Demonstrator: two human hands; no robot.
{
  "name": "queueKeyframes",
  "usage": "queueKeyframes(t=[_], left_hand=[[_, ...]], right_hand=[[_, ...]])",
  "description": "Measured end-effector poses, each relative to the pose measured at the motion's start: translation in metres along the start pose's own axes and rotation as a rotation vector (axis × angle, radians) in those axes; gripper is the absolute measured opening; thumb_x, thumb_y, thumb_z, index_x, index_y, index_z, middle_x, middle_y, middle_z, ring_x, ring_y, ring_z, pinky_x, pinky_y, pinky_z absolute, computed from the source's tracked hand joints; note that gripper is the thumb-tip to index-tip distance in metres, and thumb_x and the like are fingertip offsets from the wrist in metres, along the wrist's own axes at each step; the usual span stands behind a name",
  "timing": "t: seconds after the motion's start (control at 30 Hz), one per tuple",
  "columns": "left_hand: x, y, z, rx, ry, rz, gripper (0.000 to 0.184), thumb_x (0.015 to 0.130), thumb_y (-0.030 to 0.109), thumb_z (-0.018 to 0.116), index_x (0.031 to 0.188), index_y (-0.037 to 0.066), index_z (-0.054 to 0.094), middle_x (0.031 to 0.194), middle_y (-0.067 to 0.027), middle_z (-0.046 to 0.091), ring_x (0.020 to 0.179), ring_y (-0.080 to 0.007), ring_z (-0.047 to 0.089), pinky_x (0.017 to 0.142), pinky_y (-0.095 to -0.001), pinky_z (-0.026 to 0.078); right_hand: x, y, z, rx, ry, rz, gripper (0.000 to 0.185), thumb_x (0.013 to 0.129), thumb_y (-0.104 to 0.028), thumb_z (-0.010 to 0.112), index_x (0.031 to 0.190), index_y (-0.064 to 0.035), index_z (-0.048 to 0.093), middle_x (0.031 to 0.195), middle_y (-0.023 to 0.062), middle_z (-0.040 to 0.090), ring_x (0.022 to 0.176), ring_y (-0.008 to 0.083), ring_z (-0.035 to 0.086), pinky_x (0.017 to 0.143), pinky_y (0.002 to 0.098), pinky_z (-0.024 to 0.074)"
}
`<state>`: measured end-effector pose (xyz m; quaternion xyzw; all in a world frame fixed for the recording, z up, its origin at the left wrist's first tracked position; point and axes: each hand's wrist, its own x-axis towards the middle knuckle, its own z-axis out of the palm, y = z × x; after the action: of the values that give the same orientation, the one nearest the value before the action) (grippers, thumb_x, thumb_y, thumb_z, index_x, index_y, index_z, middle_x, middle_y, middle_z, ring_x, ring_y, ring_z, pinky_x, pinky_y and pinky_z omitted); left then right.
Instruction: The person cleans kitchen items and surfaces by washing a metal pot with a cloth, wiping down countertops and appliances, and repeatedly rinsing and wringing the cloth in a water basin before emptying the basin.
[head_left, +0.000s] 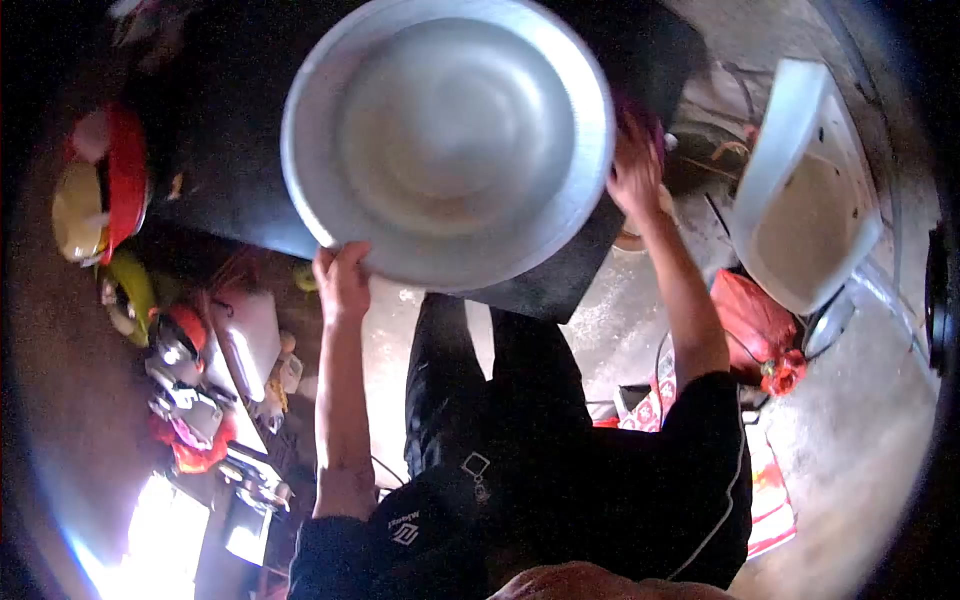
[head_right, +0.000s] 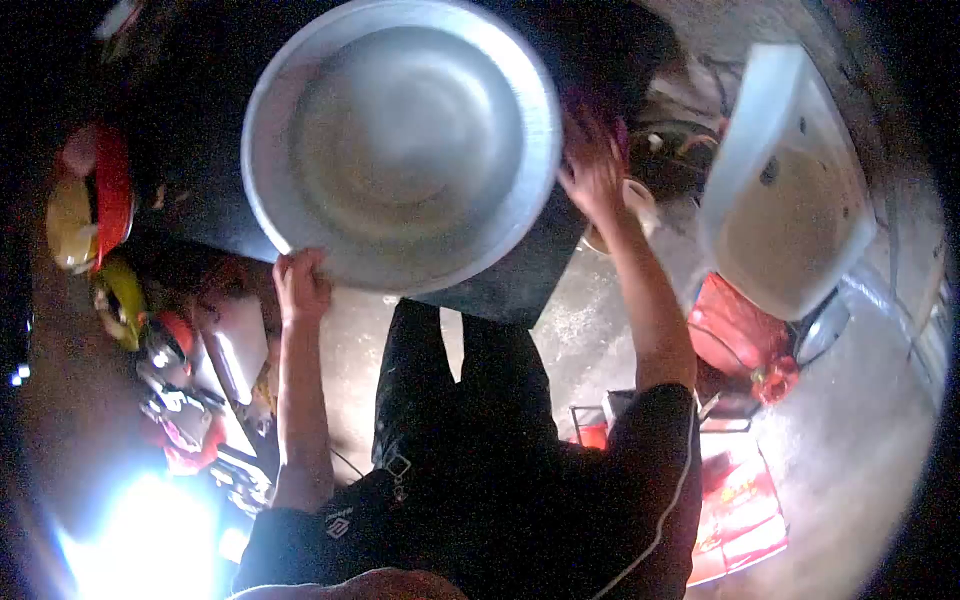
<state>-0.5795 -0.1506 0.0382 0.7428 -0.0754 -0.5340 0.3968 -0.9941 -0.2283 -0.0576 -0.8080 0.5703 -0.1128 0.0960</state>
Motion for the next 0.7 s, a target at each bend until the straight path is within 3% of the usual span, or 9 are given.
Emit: queueKeyframes(t=[0.17,0.33,0.37,0.4,0.5,0.53,0.63,0.67,0.7], left_hand=[[0.010,0.003,0.049,-0.073,-0.050,0.058,0.021,0.070,-0.001,0.059,0.090,0.002,0.054,0.071,-0.0020,0.055,0.047,-0.0080,0.044,0.037,-0.0224,0.032],[0.016,0.003,0.085,-0.096,-0.192,0.118,0.026,0.070,-0.001,0.057,0.096,-0.001,0.055,0.079,-0.0071,0.059,0.064,-0.0162,0.055,0.053,-0.0272,0.044],[0.024,-0.006,0.087,-0.130,-0.225,0.124,0.026,0.070,-0.001,0.056,0.097,-0.003,0.055,0.082,-0.0086,0.059,0.069,-0.0184,0.056,0.059,-0.0290,0.047],[0.020,0.001,0.092,-0.130,-0.221,0.131,0.026,0.070,-0.001,0.056,0.097,-0.004,0.055,0.085,-0.0103,0.060,0.074,-0.0201,0.057,0.066,-0.0310,0.047],[0.020,-0.002,0.093,-0.006,-0.235,0.193,0.029,0.070,0.002,0.058,0.100,-0.001,0.055,0.090,-0.0080,0.060,0.077,-0.0195,0.056,0.069,-0.0318,0.046],[0.019,0.000,0.094,-0.182,-0.281,0.076,0.031,0.071,0.004,0.058,0.101,0.002,0.056,0.089,-0.0061,0.061,0.080,-0.0193,0.056,0.069,-0.0314,0.047],[0.018,-0.004,0.088,-0.265,-0.493,0.109,0.046,0.078,0.013,0.063,0.119,0.004,0.044,0.108,-0.0109,0.056,0.094,-0.0239,0.056,0.076,-0.0338,0.050],[0.019,-0.005,0.071,-0.242,-0.549,0.144,0.052,0.081,0.019,0.061,0.125,0.009,0.036,0.117,-0.0139,0.049,0.101,-0.0287,0.052,0.082,-0.0392,0.046],[0.022,-0.007,0.054,-0.221,-0.605,0.181,0.058,0.083,0.025,0.059,0.132,0.013,0.029,0.126,-0.0169,0.042,0.108,-0.0336,0.049,0.089,-0.0447,0.043]], right_hand=[[-0.099,-0.139,0.011,0.078,-0.079,0.048,0.045,0.076,-0.034,0.064,0.114,-0.0128,0.056,0.124,0.0113,0.049,0.122,0.0360,0.036,0.100,0.0552,0.0234],[-0.043,-0.252,0.056,0.104,0.043,0.135,0.047,0.078,-0.039,0.062,0.114,-0.0109,0.054,0.113,0.0128,0.054,0.108,0.0312,0.047,0.090,0.0477,0.0321],[-0.015,-0.268,0.059,0.231,-0.069,0.171,0.035,0.079,-0.036,0.062,0.103,-0.0108,0.057,0.096,0.0098,0.061,0.096,0.0287,0.055,0.086,0.0494,0.0362],[0.026,-0.284,0.056,0.341,-0.442,0.271,0.046,0.083,-0.038,0.054,0.119,-0.0104,0.049,0.115,0.0145,0.051,0.111,0.0227,0.047,0.077,0.0469,0.0411],[0.095,-0.340,0.079,-0.137,0.046,-0.111,0.052,0.078,-0.035,0.056,0.121,-0.0084,0.045,0.115,0.0090,0.048,0.107,0.0291,0.044,0.080,0.0434,0.0381],[0.114,-0.360,0.108,0.199,0.240,-0.116,0.052,0.074,-0.037,0.059,0.117,-0.0093,0.047,0.115,0.0089,0.048,0.105,0.0273,0.044,0.079,0.0422,0.0383],[0.141,-0.430,0.152,0.173,0.028,-0.441,0.050,0.084,-0.038,0.049,0.130,-0.0184,0.042,0.139,0.0047,0.037,0.126,0.0275,0.034,0.098,0.0427,0.0303],[0.136,-0.442,0.163,0.016,-0.104,-0.542,0.044,0.093,-0.039,0.022,0.134,-0.0251,0.029,0.146,0.0048,0.024,0.134,0.0245,0.022,0.110,0.0458,0.0165],[0.130,-0.445,0.173,0.049,-0.224,-0.580,0.048,0.094,-0.043,0.017,0.139,-0.0251,0.020,0.150,0.0039,0.010,0.137,0.0246,0.011,0.112,0.0456,0.0076]])
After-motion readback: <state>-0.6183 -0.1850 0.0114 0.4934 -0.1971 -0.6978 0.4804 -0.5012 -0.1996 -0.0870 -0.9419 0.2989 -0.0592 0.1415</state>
